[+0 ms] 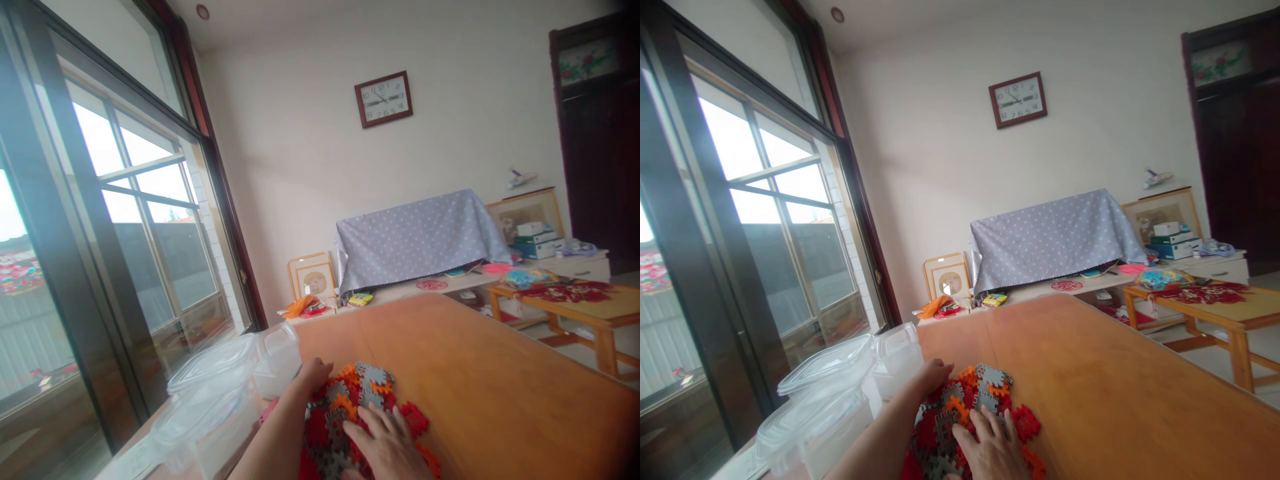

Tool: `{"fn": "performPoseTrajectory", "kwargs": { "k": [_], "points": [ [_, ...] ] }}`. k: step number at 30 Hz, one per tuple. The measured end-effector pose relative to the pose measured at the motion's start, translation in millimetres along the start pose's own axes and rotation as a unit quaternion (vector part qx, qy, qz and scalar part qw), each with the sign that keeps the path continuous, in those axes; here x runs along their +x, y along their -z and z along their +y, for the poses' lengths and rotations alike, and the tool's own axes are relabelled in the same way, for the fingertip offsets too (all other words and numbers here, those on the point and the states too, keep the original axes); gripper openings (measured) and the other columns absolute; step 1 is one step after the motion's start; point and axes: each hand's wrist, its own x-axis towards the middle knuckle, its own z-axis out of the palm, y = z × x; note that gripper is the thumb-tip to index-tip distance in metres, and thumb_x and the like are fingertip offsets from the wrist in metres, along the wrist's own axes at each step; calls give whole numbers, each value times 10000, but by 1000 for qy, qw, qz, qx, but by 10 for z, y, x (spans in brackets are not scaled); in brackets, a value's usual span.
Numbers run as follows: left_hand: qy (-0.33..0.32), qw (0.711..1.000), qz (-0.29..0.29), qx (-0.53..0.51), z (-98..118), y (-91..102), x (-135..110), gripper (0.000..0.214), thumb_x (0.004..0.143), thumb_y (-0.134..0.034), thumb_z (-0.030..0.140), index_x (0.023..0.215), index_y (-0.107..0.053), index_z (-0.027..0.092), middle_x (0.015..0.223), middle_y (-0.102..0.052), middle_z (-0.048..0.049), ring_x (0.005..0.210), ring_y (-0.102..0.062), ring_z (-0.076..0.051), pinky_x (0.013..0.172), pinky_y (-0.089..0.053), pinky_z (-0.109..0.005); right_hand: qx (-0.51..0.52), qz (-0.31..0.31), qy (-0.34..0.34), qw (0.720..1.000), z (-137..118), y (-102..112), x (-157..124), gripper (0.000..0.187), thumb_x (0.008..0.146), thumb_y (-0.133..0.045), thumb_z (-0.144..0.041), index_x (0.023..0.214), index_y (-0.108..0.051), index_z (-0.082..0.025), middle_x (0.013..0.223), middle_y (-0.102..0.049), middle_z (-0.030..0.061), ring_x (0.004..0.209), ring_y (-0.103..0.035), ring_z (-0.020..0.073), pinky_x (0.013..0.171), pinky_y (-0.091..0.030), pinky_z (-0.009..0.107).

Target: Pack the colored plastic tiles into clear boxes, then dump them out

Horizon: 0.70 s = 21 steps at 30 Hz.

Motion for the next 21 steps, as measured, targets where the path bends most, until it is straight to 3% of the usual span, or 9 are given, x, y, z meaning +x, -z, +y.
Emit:
{"fn": "performPoseTrajectory", "kwargs": {
  "k": [5,9,12,21],
  "points": [
    [56,989,-9,-137,41,21,-201,364,968,-621,421,1215,-629,154,1173,-665,-69,995,-668,-226,847,-581,-402,-2,1,-6,1000,-58,56,-43,677,873,-536,-702,1465,-519,-374,1585,-441,133,1484,-323,414,1199,-148,682],
    [20,971,5,-237,71,53,-384,345,788,-787,406,990,-681,147,770,-672,-5,678,-620,-156,589,-484,-254,-14,-1,-6,1000,-117,104,-75,694,874,-539,-665,1473,-525,-315,1566,-457,162,1467,-343,430,1189,-198,669],
    [-15,954,26,-298,97,101,-512,341,676,-827,315,924,-664,149,693,-634,21,608,-571,-132,539,-422,-234,-15,3,-11,1000,-150,119,-103,675,879,-537,-634,1468,-534,-303,1557,-467,161,1467,-347,422,1191,-217,649],
    [-114,911,136,-373,164,259,-1032,231,742,-717,327,841,-563,186,646,-531,53,598,-485,-105,568,-369,-226,3,38,-3,999,-116,50,-141,629,891,-536,-612,1433,-574,-296,1541,-479,153,1469,-337,409,1196,-201,635]
  ]
}}
